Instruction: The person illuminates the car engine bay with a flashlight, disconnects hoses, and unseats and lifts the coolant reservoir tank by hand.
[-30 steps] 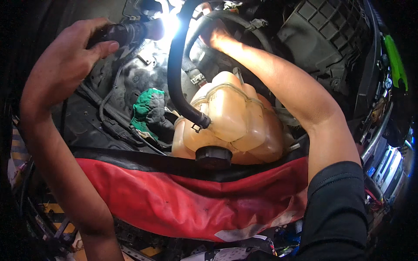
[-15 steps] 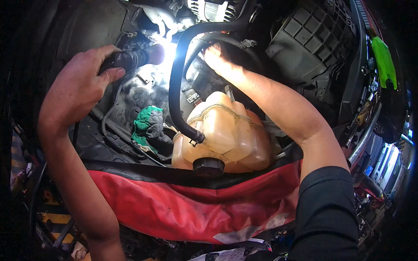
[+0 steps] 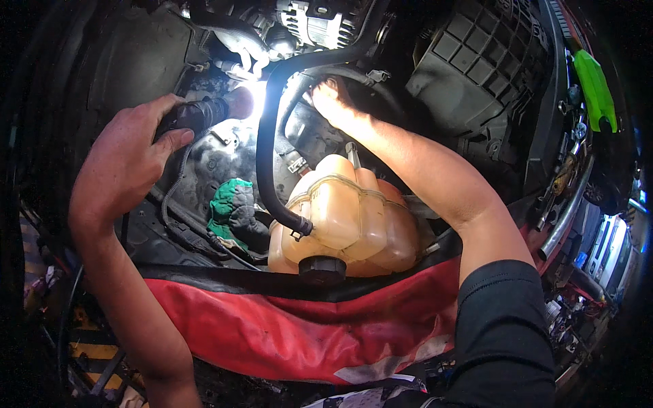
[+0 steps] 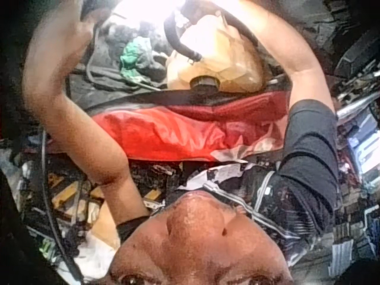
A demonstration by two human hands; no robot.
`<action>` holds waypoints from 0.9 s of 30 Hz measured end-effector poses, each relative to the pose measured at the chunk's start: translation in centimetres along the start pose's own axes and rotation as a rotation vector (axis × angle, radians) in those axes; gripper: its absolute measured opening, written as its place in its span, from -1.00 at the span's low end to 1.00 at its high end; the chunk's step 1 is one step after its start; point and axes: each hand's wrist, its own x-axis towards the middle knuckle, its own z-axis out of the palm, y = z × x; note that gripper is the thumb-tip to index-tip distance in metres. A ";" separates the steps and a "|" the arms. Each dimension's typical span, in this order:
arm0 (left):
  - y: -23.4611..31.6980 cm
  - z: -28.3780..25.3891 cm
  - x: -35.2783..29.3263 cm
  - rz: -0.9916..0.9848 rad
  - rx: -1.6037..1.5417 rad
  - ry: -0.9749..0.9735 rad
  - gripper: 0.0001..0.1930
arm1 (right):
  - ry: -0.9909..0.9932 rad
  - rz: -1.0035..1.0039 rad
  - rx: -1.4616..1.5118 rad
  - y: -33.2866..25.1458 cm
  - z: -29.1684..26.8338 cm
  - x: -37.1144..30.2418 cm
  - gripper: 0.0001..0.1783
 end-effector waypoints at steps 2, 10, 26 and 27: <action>0.0 0.1 -0.3 -0.030 0.006 0.003 -0.50 | 0.105 -0.108 -0.129 0.3 0.8 -0.6 -0.82; 0.2 0.6 -0.9 0.095 0.066 0.190 -0.54 | -0.105 -0.156 -0.433 0.9 1.8 -1.0 -0.73; 0.7 -0.2 -0.7 -0.029 0.073 0.033 -0.48 | 0.041 -0.166 -0.228 1.3 2.6 -1.2 -0.83; 0.7 -0.3 -0.6 -0.036 0.046 0.016 -0.48 | 0.046 -0.162 -0.232 1.6 3.5 -1.2 -0.84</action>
